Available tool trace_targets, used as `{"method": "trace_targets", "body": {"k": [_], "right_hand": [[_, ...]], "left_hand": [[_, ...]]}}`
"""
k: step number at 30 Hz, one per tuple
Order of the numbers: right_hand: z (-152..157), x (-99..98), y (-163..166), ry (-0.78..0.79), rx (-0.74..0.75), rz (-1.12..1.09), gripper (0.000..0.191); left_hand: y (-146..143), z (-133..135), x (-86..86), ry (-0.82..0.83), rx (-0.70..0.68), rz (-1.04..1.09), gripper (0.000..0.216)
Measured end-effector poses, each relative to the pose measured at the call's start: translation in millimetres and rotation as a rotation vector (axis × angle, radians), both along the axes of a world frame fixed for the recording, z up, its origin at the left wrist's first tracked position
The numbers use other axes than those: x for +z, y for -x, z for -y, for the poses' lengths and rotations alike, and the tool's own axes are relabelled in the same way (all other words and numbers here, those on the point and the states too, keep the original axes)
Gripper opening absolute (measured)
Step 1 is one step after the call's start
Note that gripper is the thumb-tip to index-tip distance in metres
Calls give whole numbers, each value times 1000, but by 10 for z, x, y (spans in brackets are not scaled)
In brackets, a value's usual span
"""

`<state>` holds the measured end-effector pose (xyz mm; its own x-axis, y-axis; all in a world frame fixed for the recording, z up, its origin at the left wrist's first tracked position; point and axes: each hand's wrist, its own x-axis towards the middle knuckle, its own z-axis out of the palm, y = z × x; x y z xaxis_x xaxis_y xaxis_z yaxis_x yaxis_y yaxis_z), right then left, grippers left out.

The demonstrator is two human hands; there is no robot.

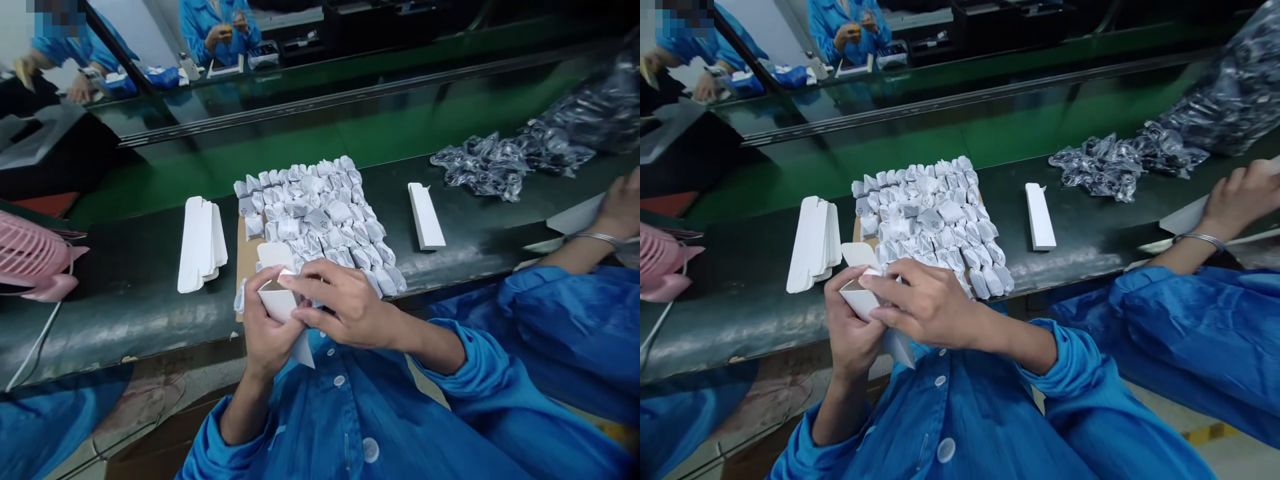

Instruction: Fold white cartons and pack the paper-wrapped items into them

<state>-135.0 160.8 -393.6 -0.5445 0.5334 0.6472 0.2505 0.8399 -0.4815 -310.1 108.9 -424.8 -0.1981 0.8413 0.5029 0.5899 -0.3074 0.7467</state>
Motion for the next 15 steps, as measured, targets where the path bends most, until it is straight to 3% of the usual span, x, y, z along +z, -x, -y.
{"method": "trace_targets", "body": {"k": [2,5,8,10,13,15], "right_hand": [[-61,-33,28,-14,36,62,32],[-97,-73,44,139,182,93,29],[-136,-44,24,372,282,-46,21],[-193,10,14,575,195,-208,18],[-306,84,47,910,110,-355,31],[-358,97,96,1052,213,-334,36]], "left_hand": [[9,41,-30,16,-1,-24,49],[31,89,-69,43,-19,-55,50],[61,114,-73,46,-54,-66,40],[65,122,-51,75,-64,-81,32],[45,121,-4,117,-88,-141,30],[27,110,12,124,-97,-178,32]]}}
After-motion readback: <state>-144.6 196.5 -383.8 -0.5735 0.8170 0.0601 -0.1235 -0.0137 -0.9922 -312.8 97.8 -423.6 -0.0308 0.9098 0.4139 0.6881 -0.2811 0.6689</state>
